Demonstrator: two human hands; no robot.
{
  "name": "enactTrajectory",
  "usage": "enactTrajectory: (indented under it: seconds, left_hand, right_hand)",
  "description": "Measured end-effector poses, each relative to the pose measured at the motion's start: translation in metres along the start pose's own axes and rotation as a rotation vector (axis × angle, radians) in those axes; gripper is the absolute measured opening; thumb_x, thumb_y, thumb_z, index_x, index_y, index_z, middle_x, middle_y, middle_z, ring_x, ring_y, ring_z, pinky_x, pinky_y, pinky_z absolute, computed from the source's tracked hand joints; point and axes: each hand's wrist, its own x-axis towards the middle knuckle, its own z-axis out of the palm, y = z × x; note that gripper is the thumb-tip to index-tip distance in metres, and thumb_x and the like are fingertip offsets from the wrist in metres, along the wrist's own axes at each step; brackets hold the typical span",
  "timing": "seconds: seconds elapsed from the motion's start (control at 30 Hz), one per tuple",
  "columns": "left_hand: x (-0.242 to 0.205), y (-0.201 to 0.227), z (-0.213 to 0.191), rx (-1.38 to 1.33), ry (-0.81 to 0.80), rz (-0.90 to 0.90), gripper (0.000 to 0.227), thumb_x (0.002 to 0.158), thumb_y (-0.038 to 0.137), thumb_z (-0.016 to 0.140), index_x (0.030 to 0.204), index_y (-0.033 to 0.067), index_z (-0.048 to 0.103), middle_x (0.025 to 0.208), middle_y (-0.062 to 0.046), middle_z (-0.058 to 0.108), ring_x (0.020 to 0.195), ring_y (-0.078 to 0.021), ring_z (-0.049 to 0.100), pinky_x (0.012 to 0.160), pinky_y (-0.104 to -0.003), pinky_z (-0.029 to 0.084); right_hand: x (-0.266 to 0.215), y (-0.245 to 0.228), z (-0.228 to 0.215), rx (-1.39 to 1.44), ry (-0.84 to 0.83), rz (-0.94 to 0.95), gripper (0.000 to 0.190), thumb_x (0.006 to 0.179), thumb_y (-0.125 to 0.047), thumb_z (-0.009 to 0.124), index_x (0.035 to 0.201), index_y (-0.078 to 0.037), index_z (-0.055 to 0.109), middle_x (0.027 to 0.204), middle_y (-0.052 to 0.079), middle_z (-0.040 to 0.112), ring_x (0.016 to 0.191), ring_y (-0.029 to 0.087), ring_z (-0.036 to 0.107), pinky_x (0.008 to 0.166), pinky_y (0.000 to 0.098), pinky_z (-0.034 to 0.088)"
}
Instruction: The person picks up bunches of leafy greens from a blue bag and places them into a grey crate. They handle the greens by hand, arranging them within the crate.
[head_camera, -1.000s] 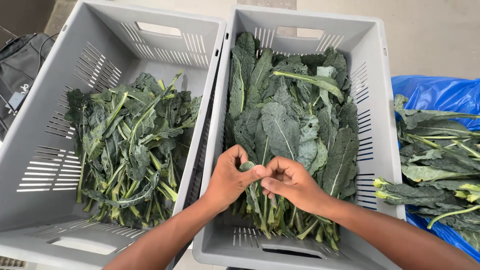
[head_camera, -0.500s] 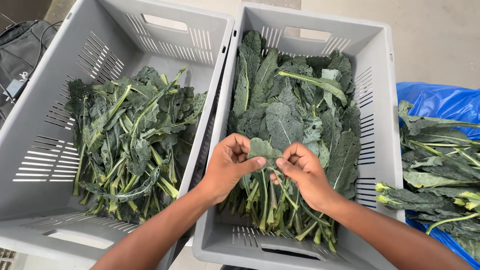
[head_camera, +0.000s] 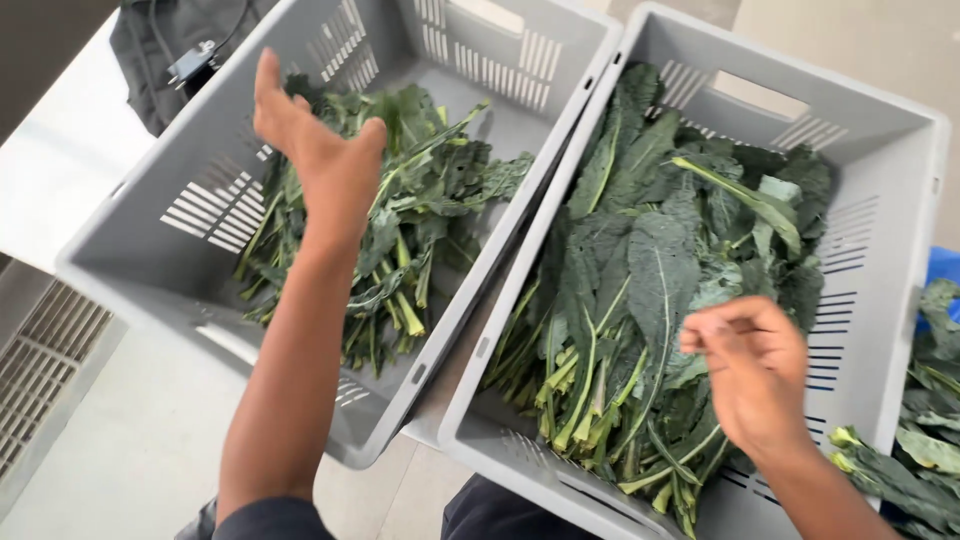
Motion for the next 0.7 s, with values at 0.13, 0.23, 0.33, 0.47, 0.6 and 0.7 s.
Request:
enactTrajectory:
  seconds: [0.13,0.23,0.33,0.47,0.6,0.7]
  left_hand:
    - [-0.004,-0.017,0.003,0.493,0.107,0.675,0.072,0.088,-0.006,0.075,0.149,0.0016,0.037,0.144,-0.014,0.04,0.131,-0.0288,0.045,0.113,-0.042,0.045]
    - [-0.035,-0.007,0.031,0.335,-0.198,0.631,0.039,0.096,-0.004,0.071,0.13,0.0058,0.054,0.124,-0.012,0.058,0.111,-0.0242,0.063,0.098,-0.038,0.054]
    - [-0.079,0.005,0.051,0.35,-0.593,0.791,0.022,0.093,0.002,0.069,0.114,0.0058,0.063,0.105,-0.012,0.067,0.095,-0.0294,0.068,0.085,-0.041,0.055]
    - [-0.135,-0.01,0.075,0.542,-1.266,0.957,0.019,0.093,0.017,0.069,0.106,0.0042,0.063,0.093,-0.013,0.065,0.09,-0.0355,0.065,0.081,-0.048,0.051]
    - [-0.157,-0.011,0.079,0.496,-1.526,0.893,0.029,0.09,0.022,0.069,0.112,0.0043,0.063,0.097,-0.013,0.065,0.094,-0.035,0.065,0.083,-0.048,0.049]
    - [-0.153,-0.065,0.078,0.547,-1.534,0.907,0.034,0.088,0.025,0.068,0.117,0.0073,0.064,0.109,-0.011,0.068,0.099,-0.0352,0.066,0.085,-0.046,0.05]
  right_hand:
    - [-0.011,-0.018,-0.026,0.011,0.057,-0.151,0.006,0.11,0.0,0.063,0.107,0.002,0.059,0.104,0.017,0.069,0.093,0.022,0.065,0.089,0.0374,0.053]
    - [-0.03,-0.037,-0.067,0.013,0.113,-0.294,0.01,0.115,-0.001,0.063,0.107,0.0,0.059,0.105,0.016,0.068,0.089,0.021,0.064,0.088,0.036,0.051]
    - [-0.06,-0.036,-0.144,-0.016,0.244,-0.422,0.011,0.12,-0.001,0.06,0.11,-0.001,0.058,0.106,0.014,0.065,0.09,0.02,0.062,0.091,0.0351,0.051]
    - [-0.107,-0.044,-0.209,-0.327,0.51,-0.577,0.011,0.122,-0.001,0.053,0.112,-0.001,0.058,0.108,0.011,0.064,0.095,0.019,0.061,0.096,0.0326,0.05]
    - [-0.143,-0.095,-0.176,-0.682,0.795,-0.538,0.007,0.115,-0.003,0.063,0.11,-0.003,0.058,0.108,0.009,0.067,0.095,0.019,0.062,0.094,0.0311,0.05]
    - [-0.167,-0.125,-0.173,-1.183,0.938,-0.41,0.019,0.11,-0.017,0.078,0.112,-0.002,0.066,0.111,0.011,0.067,0.1,0.024,0.064,0.094,0.0312,0.052]
